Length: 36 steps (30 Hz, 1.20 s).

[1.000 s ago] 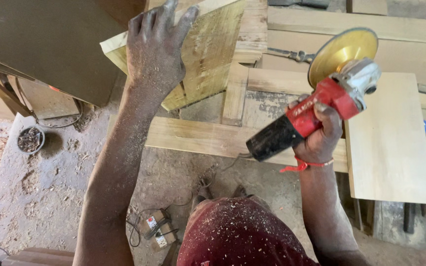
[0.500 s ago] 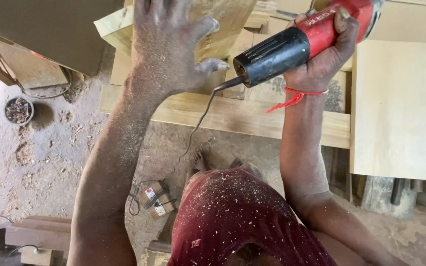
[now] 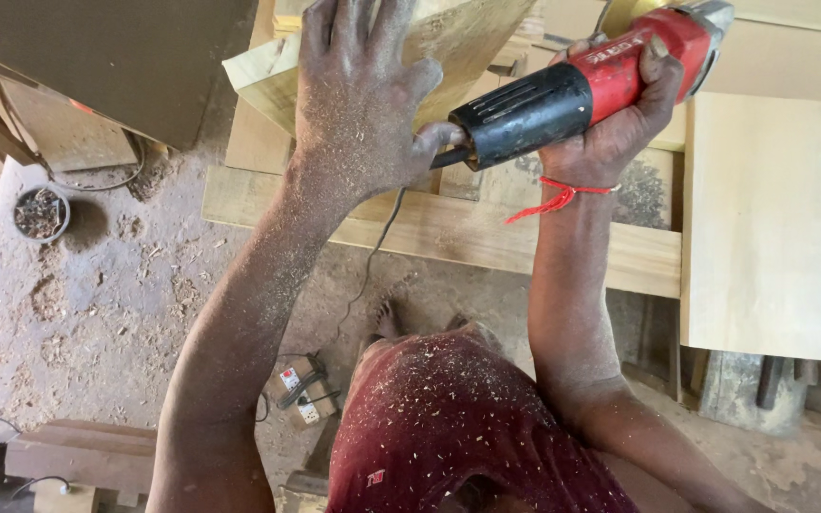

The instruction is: The person uses a power angle grinder to sand and smooth the edges and flat surfaces of a wooden board, turning the board by hand to reach different sides while working on the floor.

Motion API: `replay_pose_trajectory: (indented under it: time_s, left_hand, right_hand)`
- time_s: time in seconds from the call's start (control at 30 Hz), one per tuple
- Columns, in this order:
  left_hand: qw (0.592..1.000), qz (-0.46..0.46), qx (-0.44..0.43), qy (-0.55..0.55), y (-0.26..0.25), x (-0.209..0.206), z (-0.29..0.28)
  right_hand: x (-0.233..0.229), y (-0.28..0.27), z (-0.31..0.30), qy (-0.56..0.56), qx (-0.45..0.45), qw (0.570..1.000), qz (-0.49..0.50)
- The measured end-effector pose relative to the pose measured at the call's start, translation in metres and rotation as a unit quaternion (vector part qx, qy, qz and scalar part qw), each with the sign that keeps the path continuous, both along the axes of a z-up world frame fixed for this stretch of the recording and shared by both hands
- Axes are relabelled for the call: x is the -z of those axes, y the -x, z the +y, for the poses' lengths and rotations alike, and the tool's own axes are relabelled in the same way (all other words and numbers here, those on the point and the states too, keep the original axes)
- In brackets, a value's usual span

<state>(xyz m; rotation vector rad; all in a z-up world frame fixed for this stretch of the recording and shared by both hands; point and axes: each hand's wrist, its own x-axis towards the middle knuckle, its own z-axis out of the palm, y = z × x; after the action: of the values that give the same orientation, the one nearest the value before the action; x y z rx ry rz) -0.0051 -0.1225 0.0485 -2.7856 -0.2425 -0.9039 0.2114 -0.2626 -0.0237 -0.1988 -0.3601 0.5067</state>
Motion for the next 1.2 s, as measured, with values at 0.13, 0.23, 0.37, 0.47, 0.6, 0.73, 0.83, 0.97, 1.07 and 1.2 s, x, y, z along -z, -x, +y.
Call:
replay_pose_trajectory:
  time_s: [0.13, 0.23, 0.37, 0.47, 0.6, 0.73, 0.83, 0.97, 1.07, 1.2]
  left_hand:
    - [1.000, -0.002, 0.006, -0.004, 0.001, -0.002, -0.002]
    - [1.000, 0.000, 0.002, -0.004, 0.000, -0.005, -0.004]
    - [1.000, 0.021, -0.011, 0.010, -0.003, -0.007, -0.007]
    - [1.000, 0.021, -0.013, 0.016, -0.004, -0.006, -0.008]
    - [1.000, 0.004, -0.018, 0.016, -0.006, -0.004, -0.005]
    - [0.998, 0.004, -0.008, 0.058, -0.006, -0.006, -0.003]
    - [0.998, 0.026, -0.022, 0.061, -0.005, -0.013, -0.004]
    - [0.996, 0.041, -0.028, 0.073, -0.004, -0.019, -0.004]
    - [0.994, 0.044, -0.026, 0.092, -0.003, -0.020, -0.004]
    - [0.992, 0.054, -0.018, 0.109, -0.001, -0.026, -0.005]
  right_hand:
    - [-0.001, 0.003, 0.001, -0.001, 0.030, 0.999, 0.017]
    - [-0.002, 0.006, 0.003, -0.019, 0.025, 0.999, 0.007]
    - [-0.003, 0.010, 0.004, -0.026, 0.028, 0.999, 0.012]
    - [-0.005, 0.010, 0.004, -0.029, 0.038, 0.999, 0.019]
    - [-0.008, 0.012, 0.008, -0.040, 0.066, 0.997, 0.025]
    - [-0.014, 0.018, 0.011, -0.030, 0.094, 0.995, 0.020]
    - [-0.019, 0.023, 0.017, -0.035, 0.103, 0.994, 0.006]
    - [-0.021, 0.024, 0.025, -0.054, 0.106, 0.993, 0.008]
    - [-0.021, 0.024, 0.026, -0.061, 0.112, 0.992, 0.008]
    - [-0.023, 0.023, 0.026, -0.060, 0.127, 0.990, 0.013]
